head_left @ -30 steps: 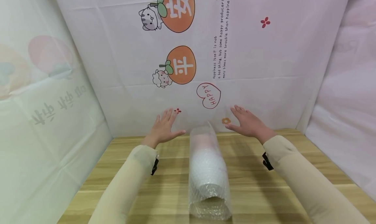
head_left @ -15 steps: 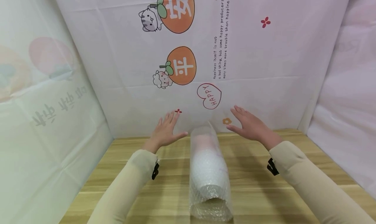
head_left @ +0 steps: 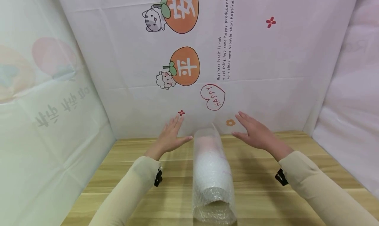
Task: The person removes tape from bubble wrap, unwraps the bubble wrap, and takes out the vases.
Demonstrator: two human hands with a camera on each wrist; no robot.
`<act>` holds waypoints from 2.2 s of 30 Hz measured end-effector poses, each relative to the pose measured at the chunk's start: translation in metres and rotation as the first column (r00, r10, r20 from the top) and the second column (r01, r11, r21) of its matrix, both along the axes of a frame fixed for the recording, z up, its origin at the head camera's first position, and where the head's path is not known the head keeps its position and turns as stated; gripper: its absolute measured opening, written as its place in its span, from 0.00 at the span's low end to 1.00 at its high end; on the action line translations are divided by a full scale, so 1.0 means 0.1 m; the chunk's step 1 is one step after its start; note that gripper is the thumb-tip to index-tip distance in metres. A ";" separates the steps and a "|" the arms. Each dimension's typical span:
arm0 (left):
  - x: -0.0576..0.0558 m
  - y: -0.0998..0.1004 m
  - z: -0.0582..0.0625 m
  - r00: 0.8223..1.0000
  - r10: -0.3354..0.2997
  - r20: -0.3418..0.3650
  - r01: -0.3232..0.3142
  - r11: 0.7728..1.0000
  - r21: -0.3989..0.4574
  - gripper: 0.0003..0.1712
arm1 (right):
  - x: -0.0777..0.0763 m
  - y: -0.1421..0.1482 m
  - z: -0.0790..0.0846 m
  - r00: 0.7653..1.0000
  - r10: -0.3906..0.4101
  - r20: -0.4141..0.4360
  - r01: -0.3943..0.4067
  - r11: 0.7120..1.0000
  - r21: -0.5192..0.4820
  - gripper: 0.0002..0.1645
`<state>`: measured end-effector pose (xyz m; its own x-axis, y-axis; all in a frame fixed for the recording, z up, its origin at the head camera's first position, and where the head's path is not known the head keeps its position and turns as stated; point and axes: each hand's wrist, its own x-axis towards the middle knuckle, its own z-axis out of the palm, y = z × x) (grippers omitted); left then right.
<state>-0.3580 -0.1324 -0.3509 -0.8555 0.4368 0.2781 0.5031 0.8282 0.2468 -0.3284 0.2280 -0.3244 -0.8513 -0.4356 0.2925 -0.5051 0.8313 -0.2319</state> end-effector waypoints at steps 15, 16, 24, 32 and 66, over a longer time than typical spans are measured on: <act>0.16 0.09 -0.16 0.998 -0.031 0.061 0.027 0.997 0.072 0.55 | 0.16 -0.05 -0.16 0.999 0.032 -0.036 -0.033 0.999 -0.018 0.48; 0.17 0.09 -0.17 0.998 -0.035 0.061 0.030 0.997 0.073 0.55 | 0.17 -0.05 -0.17 0.999 0.030 -0.036 -0.031 0.999 -0.017 0.48; 0.26 0.10 -0.28 0.994 -0.048 0.102 0.038 0.995 0.095 0.54 | 0.28 -0.08 -0.28 0.996 0.058 -0.071 -0.061 0.997 -0.038 0.47; 0.35 0.12 -0.37 0.988 -0.067 0.137 0.052 0.992 0.112 0.58 | 0.38 -0.08 -0.36 0.994 0.068 -0.087 -0.073 0.996 -0.050 0.46; 0.49 0.36 -0.86 0.950 -0.180 0.253 0.048 0.891 0.452 0.54 | 0.76 -0.27 -0.79 0.988 0.148 -0.052 -0.157 0.948 -0.277 0.39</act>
